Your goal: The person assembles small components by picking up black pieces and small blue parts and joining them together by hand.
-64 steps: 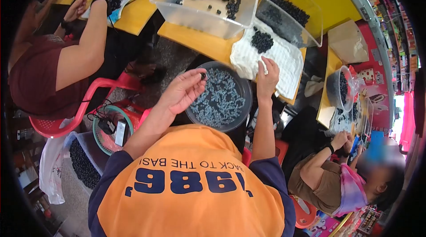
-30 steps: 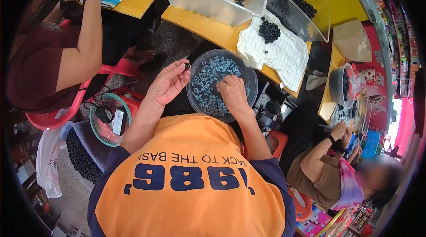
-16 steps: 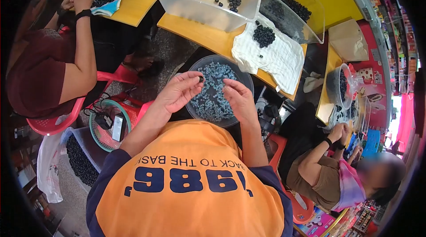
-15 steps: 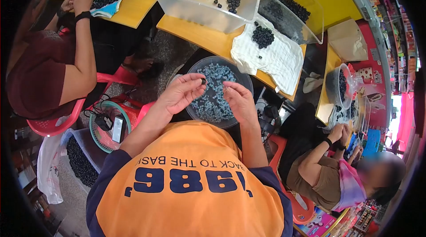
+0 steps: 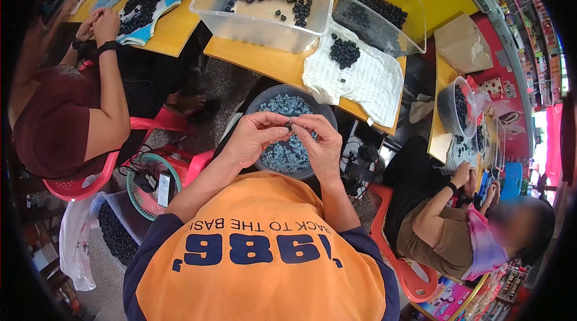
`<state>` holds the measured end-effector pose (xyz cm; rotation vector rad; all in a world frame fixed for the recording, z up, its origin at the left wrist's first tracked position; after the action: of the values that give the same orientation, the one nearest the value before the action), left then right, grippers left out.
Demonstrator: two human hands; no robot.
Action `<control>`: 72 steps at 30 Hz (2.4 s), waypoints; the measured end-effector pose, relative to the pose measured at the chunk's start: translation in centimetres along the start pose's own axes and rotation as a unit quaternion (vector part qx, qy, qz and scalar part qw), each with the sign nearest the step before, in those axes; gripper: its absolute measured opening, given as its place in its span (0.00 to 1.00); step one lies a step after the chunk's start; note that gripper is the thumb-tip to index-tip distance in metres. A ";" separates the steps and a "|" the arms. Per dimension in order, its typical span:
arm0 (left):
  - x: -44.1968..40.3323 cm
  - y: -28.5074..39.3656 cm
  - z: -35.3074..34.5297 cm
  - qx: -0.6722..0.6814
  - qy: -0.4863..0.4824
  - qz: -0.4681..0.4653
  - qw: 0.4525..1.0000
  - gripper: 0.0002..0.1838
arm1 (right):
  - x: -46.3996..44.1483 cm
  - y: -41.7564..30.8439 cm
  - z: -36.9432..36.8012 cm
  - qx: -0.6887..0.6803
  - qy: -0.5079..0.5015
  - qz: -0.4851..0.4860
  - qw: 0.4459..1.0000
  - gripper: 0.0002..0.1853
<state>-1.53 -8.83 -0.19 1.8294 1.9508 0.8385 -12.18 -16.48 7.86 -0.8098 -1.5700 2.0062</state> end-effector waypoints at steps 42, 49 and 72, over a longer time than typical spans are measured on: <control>0.7 0.1 0.9 0.127 0.017 -0.005 0.992 0.10 | -0.6 4.4 -0.6 -0.300 -0.020 -0.124 0.946 0.08; 1.0 0.4 0.5 0.150 0.008 -0.021 0.988 0.09 | 0.2 3.4 -1.2 -0.206 0.004 -0.101 0.973 0.09; 0.9 -0.1 1.8 -0.006 -0.008 0.042 0.999 0.15 | 0.2 1.0 -2.1 0.074 -0.049 -0.039 0.995 0.15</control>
<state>-0.63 -7.56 -1.52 1.9159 1.8668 0.8573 -10.88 -15.08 6.46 -0.5921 -1.4603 2.1036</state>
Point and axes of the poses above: each hand's wrist, its own x-axis away from the middle knuckle, its own z-axis out of the back of the hand, y = z × x, the point moved 9 cm from there along -x, towards the middle knuckle, and after that the axes turned 8 degrees about -y, right-handed, at the moved point
